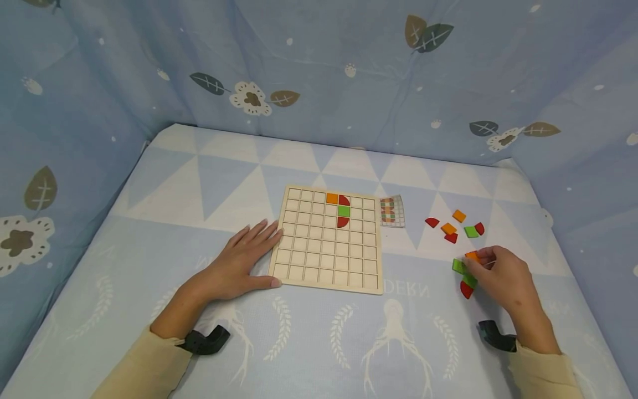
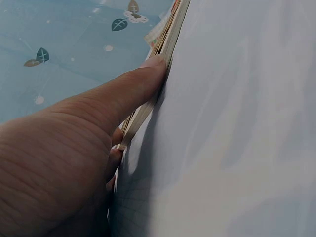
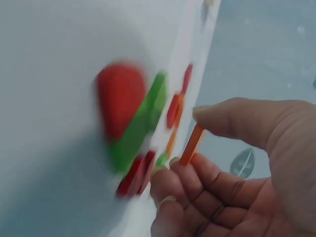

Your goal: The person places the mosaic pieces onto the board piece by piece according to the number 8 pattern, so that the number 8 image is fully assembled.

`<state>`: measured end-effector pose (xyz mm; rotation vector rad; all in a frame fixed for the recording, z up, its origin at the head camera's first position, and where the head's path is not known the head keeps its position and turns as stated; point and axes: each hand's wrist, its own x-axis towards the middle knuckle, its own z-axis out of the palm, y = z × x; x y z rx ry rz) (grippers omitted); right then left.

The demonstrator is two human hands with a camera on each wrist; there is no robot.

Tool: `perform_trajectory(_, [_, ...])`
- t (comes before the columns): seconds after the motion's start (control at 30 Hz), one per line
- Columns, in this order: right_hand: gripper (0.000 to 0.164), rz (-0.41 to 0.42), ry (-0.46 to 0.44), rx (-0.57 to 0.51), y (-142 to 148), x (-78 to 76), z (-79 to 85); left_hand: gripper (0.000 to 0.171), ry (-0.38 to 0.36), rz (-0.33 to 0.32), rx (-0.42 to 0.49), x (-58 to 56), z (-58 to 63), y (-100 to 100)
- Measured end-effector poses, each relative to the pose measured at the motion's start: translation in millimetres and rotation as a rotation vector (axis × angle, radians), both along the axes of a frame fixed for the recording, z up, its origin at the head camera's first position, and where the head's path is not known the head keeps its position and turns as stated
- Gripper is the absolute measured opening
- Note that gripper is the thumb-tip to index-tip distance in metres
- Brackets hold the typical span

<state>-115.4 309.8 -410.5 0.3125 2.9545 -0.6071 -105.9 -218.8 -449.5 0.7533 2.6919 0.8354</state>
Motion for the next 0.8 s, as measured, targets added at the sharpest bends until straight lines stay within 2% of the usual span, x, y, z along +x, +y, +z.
perform_trajectory(0.1, [0.041,0.081,0.058,-0.033,-18,-3.6,4.0,0.099,-0.001,0.0,-0.001,0.3,0.8,0])
perform_trajectory(0.37, [0.03,0.426,0.234,-0.124,-90,-23.6,9.1,0.1,-0.001,0.003,-0.004,0.3,2.0,0])
perform_trajectory(0.63, [0.026,0.672,0.214,-0.158,-169,-58.5,12.1,0.1,0.01,-0.006,-0.005,0.4,0.8,-2])
perform_trajectory(0.8, [0.027,0.766,0.17,-0.129,-200,-81.4,8.8,0.099,0.013,-0.011,0.003,0.5,-0.1,-2])
